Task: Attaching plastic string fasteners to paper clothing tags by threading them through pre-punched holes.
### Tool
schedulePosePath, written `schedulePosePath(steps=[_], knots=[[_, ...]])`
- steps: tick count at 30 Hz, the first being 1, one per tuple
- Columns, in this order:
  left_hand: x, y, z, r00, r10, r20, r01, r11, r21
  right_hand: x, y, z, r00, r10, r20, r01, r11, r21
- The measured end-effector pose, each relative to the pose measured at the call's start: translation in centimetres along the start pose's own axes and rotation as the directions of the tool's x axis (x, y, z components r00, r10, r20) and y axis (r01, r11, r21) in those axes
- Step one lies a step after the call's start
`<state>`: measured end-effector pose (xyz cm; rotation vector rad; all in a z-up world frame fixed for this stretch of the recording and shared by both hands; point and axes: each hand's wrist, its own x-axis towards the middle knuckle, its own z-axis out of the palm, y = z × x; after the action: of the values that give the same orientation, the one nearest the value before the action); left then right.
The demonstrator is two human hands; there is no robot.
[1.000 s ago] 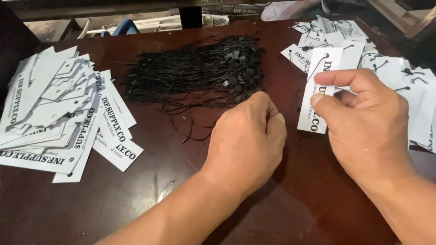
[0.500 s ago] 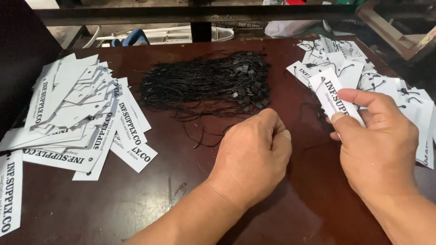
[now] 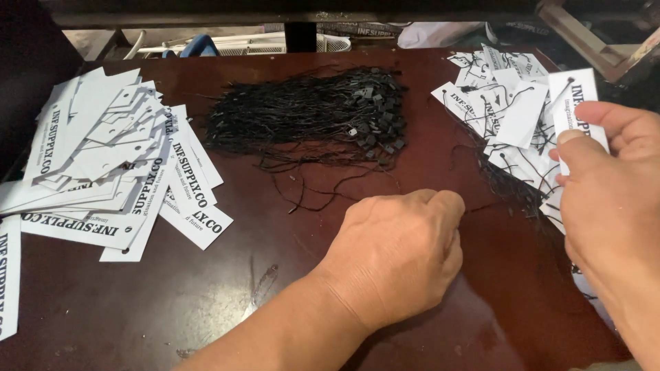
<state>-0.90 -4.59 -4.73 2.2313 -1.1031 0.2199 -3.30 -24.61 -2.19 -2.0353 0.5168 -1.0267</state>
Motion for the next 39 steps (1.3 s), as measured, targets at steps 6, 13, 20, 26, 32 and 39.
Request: schedulePosePath(steps=[6,13,20,26,32,39], knots=[[-0.2,-0.4,1.3,0.979,0.156,-0.131,-0.136,0.979,0.151,-0.1,2.1,-1.5,0.989,-0.101,0.104,0.13,0.938,-0.32],[0.0,-0.4,1.3,0.98,0.124,-0.158,-0.089,0.974,0.207,0.8,6.4,-1.9,0.909,-0.352,0.224,0.416,0.729,-0.543],[0.7,0.2,-0.9,0.986,-0.149,0.081,0.152,0.987,-0.044,-0.4,3.5,-1.6,0.905,-0.37,0.208,0.424,0.804,-0.417],[1.3,0.7,-3.1,0.945,-0.278,0.172,0.307,0.935,-0.177,-1.3,3.5,-1.9,0.861,-0.481,0.164,0.508,0.806,-0.304],[1.3,0.0,-4.1,0.892,-0.449,-0.049,0.414,0.856,-0.309,-2.4,1.3,-2.0,0.691,-0.641,0.333,0.711,0.684,-0.16],[-0.1,-1.2,-7.7,0.749,-0.663,-0.022,0.639,0.73,-0.243,-1.7,-1.7,-0.3,0.749,-0.498,0.437,0.635,0.729,-0.255]])
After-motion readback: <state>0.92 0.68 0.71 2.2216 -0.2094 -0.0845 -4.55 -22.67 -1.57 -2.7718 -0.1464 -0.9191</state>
